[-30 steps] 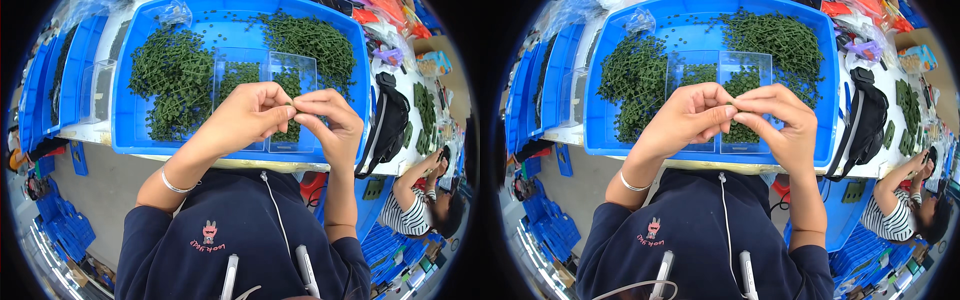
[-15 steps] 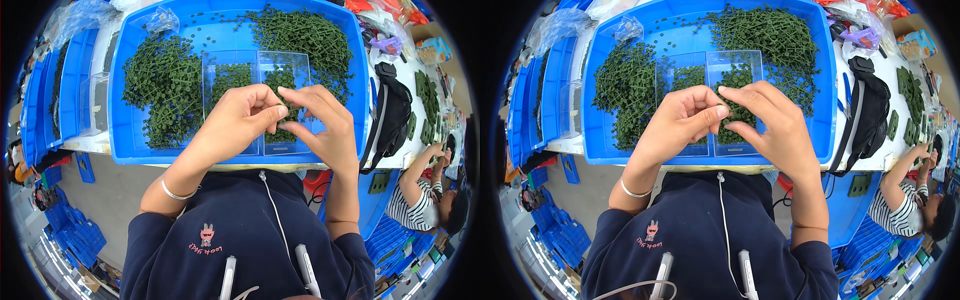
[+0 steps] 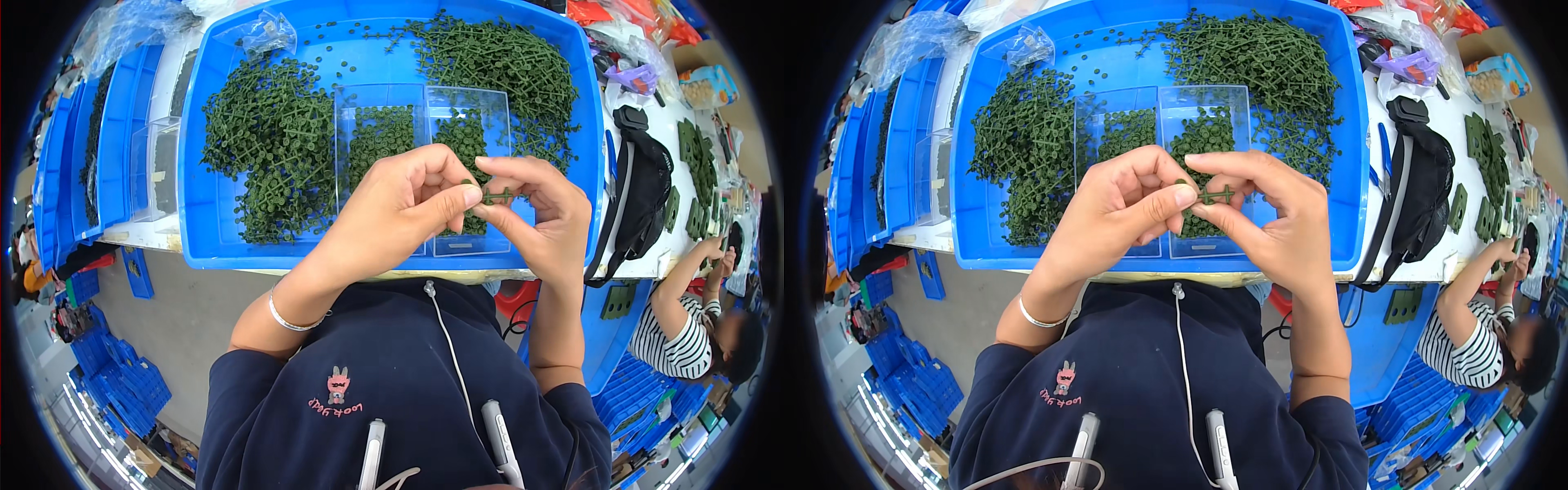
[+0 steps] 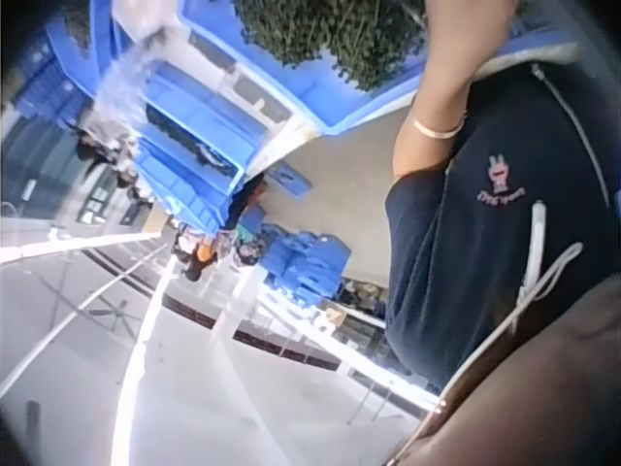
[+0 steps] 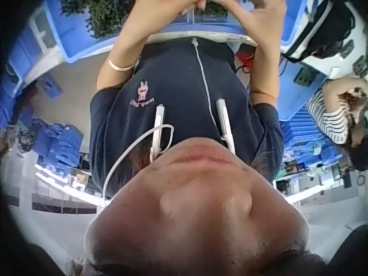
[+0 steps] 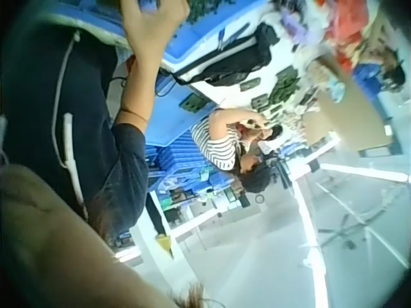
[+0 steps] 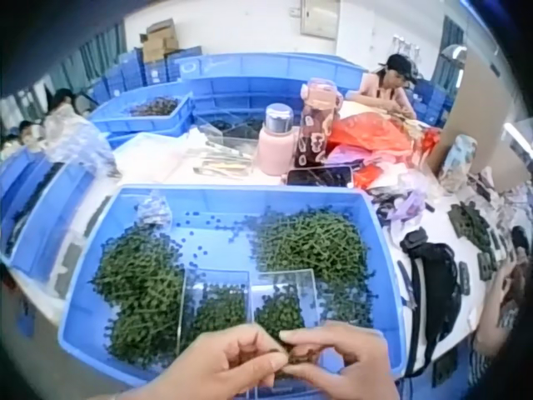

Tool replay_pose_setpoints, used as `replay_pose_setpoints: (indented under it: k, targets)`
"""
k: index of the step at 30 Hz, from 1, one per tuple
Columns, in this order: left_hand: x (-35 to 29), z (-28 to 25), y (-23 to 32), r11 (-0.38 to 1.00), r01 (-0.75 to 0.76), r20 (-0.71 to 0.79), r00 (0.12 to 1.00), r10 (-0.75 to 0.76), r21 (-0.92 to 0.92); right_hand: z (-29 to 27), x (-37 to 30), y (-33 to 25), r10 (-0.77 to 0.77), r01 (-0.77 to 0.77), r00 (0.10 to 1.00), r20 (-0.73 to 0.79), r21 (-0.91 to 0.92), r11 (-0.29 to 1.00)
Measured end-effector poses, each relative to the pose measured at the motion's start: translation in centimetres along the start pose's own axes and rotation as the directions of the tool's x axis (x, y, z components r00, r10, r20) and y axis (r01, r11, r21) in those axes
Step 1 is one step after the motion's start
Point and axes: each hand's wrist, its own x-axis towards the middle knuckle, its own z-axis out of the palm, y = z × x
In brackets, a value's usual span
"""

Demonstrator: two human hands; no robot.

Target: The person detaches plastic parts from sprues by hand, sorting the detached pieces into clear containers and setting the empty sprues in a blue tray.

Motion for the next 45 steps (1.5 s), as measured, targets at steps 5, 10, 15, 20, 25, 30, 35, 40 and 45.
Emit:
replay_pose_setpoints:
  k: [5,10,15,20,25,30,35,40,45]
  targets:
    - [-0.2,-0.1,-0.2,0.998,-0.026,0.017,0.999,0.027,-0.056,-0.3,0.3,-0.7,0.140,-0.155,0.987,0.082,0.225,0.962]
    - [-0.4,-0.6,-0.4,0.979,-0.124,-0.129,0.986,0.104,-0.161,-0.3,0.3,-0.6,0.248,-0.308,0.950,0.189,0.449,0.839]
    - [-0.7,-0.1,-0.7,0.985,-0.120,-0.195,0.970,0.143,0.127,0.1,0.4,-1.3,0.092,-0.080,0.993,0.071,-0.160,0.984]
    - [-0.9,0.5,-1.4,0.943,-0.217,-0.115,0.961,0.252,0.252,0.2,-0.1,-1.4,0.066,-0.072,0.996,-0.060,-0.105,0.992]
    - [-2.0,-0.4,-0.1,0.884,-0.260,-0.135,0.933,0.334,0.389,-4.9,2.0,-3.7,0.060,-0.085,0.996,-0.068,-0.473,0.877]
    - [-3.2,-2.1,-1.2,0.790,-0.387,-0.066,0.880,0.471,0.475,-6.2,8.1,-3.6,-0.111,0.203,0.978,0.179,-0.664,0.720]
    - [-4.0,-2.9,-1.1,0.768,-0.437,-0.030,0.861,0.508,0.467,1.8,18.6,0.2,-0.164,0.344,0.925,0.342,-0.575,0.742]
    - [-5.0,-4.1,-1.6,0.734,-0.508,-0.043,0.809,0.586,0.450,8.0,24.9,5.9,-0.115,0.482,0.858,0.501,-0.707,0.518]
    - [-6.2,-5.9,-2.2,0.756,-0.490,-0.114,0.802,0.586,0.434,9.9,25.7,7.8,-0.049,0.496,0.855,0.516,-0.787,0.366]
